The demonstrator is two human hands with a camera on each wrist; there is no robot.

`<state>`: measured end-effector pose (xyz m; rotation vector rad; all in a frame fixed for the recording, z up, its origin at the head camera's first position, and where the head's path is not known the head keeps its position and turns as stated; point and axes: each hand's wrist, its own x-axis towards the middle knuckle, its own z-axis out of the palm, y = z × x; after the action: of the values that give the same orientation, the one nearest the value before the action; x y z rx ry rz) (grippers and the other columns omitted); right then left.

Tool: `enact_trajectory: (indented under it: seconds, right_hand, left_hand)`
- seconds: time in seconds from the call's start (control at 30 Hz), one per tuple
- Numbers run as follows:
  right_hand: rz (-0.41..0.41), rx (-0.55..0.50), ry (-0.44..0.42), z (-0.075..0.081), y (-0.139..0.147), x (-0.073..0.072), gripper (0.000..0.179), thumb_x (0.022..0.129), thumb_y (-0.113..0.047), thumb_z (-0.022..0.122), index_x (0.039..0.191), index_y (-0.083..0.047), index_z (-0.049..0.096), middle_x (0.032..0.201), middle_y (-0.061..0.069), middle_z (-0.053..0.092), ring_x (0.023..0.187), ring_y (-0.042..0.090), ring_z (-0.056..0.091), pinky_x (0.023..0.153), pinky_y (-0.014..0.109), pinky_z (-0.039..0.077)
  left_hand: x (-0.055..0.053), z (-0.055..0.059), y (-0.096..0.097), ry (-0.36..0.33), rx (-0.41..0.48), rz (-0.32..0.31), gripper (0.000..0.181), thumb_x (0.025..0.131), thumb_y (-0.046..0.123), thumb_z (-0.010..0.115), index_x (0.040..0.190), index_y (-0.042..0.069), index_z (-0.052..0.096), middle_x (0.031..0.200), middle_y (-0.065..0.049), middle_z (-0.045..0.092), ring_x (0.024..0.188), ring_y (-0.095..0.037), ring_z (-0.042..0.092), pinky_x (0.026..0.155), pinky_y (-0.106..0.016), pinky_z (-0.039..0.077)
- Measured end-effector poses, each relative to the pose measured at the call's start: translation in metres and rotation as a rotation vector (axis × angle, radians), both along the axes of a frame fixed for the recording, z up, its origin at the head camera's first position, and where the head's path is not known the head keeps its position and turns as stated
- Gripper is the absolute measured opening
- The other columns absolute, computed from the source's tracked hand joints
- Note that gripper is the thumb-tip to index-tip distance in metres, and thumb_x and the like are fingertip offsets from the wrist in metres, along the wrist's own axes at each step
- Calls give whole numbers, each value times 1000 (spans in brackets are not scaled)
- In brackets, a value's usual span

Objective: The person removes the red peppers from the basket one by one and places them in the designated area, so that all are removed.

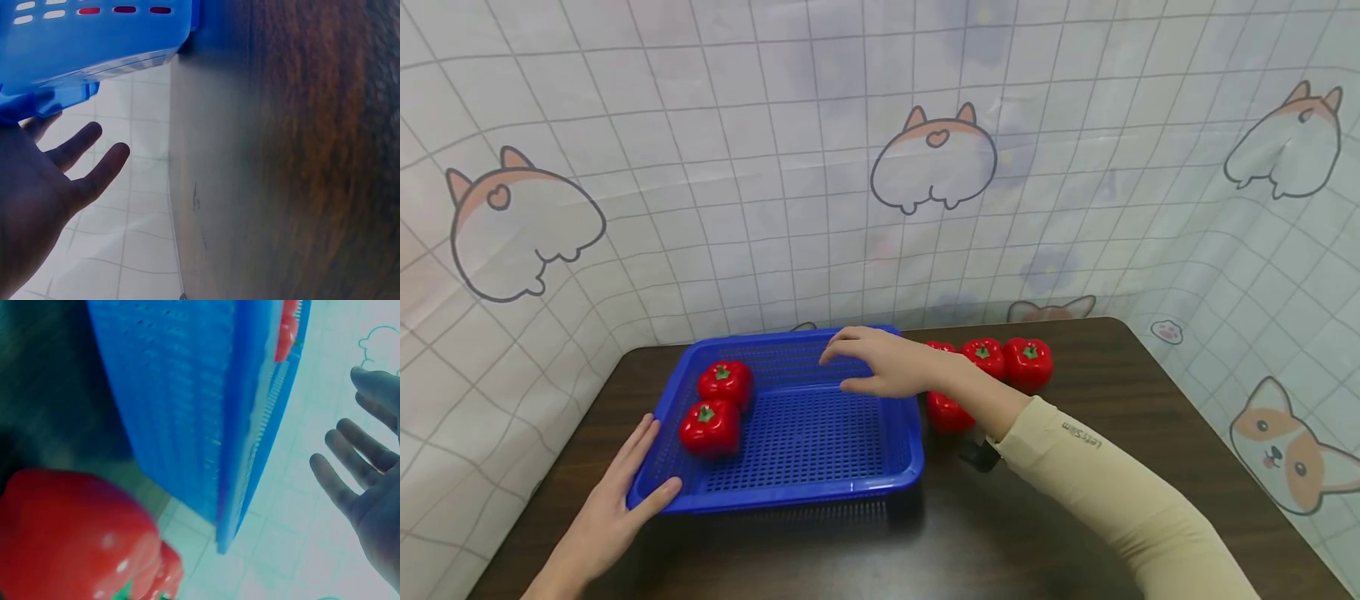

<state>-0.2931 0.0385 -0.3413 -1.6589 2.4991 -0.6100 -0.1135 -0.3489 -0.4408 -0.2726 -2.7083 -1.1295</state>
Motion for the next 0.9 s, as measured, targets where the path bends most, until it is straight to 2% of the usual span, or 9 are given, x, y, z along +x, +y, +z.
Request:
enact_trajectory:
  seconds: [0.33,0.43,0.47,0.53,0.67,0.8,0.9]
  right_hand:
    - [65,89,11,16,-46,-1,41,102,-22,66,142,-14,58,142,1,54,135,16,47,111,26,38]
    - [57,151,16,20,-63,1,45,102,-23,67,145,-14,55,141,1,54,133,15,48,109,24,39]
    - [54,175,19,20,-68,1,47,102,-23,67,146,-14,54,142,0,54,133,15,49,109,24,39]
    - [51,220,18,19,-80,2,49,102,-24,67,147,-14,52,143,0,53,133,14,49,108,23,39]
    - [90,282,0,16,-102,4,54,102,-23,66,151,-12,49,149,3,51,137,14,46,111,23,37]
    - [113,345,-4,12,-125,7,59,102,-24,67,156,-13,44,158,3,43,146,14,36,117,25,30]
    - [120,389,-13,6,-139,9,64,100,-26,69,158,-18,40,163,0,35,150,13,28,119,26,26]
  left_hand:
    - [0,-1,1,0,2,6,81,100,20,67,166,18,21,172,-6,8,151,-49,10,112,-76,10]
    - [0,-2,1,-2,5,9,81,100,19,67,166,18,20,172,-6,8,152,-49,10,113,-74,10]
    - [0,-2,1,-3,5,9,81,100,19,67,166,18,20,172,-5,8,152,-48,10,116,-70,9]
    - [1,-3,1,-5,8,10,81,100,19,67,166,18,20,172,-5,8,152,-46,9,117,-68,9]
    - [2,-4,2,2,8,12,80,100,19,67,166,19,20,171,-4,9,153,-43,9,119,-57,7]
    - [1,-3,1,9,12,8,80,100,18,67,166,20,21,171,-4,9,153,-43,10,116,-69,9]
    - [1,-2,0,12,12,10,80,100,18,66,166,20,21,171,-3,9,155,-32,9,115,-70,10]
